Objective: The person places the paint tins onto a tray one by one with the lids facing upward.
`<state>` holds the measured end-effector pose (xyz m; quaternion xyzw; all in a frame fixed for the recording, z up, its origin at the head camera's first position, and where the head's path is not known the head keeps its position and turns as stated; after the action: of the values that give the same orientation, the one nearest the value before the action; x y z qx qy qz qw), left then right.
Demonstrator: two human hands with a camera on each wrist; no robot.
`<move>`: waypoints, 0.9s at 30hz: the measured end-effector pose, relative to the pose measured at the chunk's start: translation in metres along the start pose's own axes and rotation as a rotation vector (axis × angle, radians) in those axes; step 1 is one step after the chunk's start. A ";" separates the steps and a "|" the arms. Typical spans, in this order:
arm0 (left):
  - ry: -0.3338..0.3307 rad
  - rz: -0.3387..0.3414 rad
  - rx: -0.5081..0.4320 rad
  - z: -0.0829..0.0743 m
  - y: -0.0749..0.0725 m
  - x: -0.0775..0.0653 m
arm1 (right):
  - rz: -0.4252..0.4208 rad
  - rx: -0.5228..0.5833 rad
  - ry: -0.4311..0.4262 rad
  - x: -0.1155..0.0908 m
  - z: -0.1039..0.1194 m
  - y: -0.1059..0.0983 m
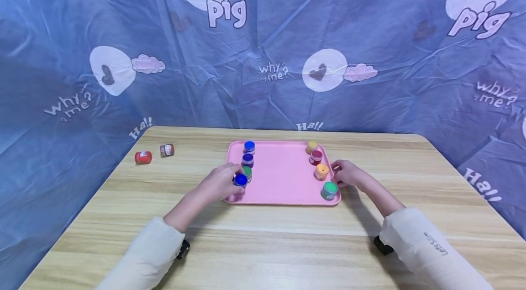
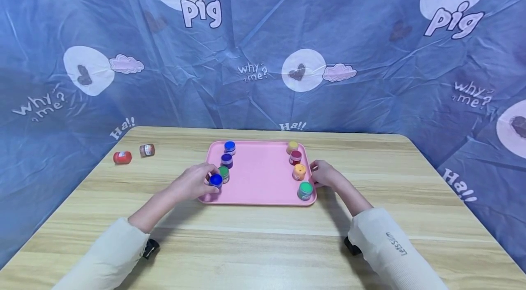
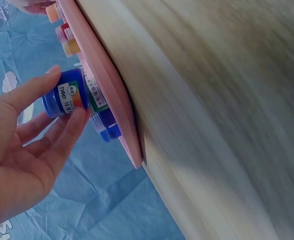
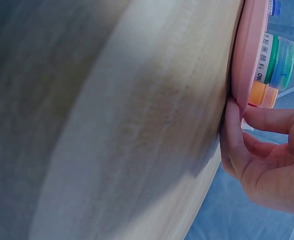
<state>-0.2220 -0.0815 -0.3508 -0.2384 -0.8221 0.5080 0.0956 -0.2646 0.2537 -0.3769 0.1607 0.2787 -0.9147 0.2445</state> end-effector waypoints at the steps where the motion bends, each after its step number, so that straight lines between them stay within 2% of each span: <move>1: 0.003 0.008 -0.005 0.000 0.001 0.001 | 0.000 0.000 -0.001 0.000 0.000 0.000; 8: 0.034 0.095 -0.059 -0.002 0.006 0.004 | 0.004 -0.009 -0.007 0.001 0.001 -0.002; 11: 0.045 0.116 -0.043 -0.002 0.008 0.004 | 0.002 -0.017 0.002 0.002 0.000 -0.002; 16: 0.055 0.127 -0.030 -0.003 0.012 0.004 | 0.002 -0.011 0.003 0.002 0.000 -0.001; 27: 0.037 0.130 -0.064 -0.003 0.014 0.004 | 0.001 -0.006 -0.001 0.001 0.000 0.000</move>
<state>-0.2202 -0.0720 -0.3620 -0.3039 -0.8188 0.4820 0.0699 -0.2649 0.2533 -0.3774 0.1597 0.2811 -0.9139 0.2453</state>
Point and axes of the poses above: each hand's wrist, its own x-axis towards the middle knuckle, its own y-axis out of the palm, z = x × y, the point moved 3 cm from there along x, towards the middle knuckle, and after that the axes turned 12 degrees about z, right-handed, at the moved point
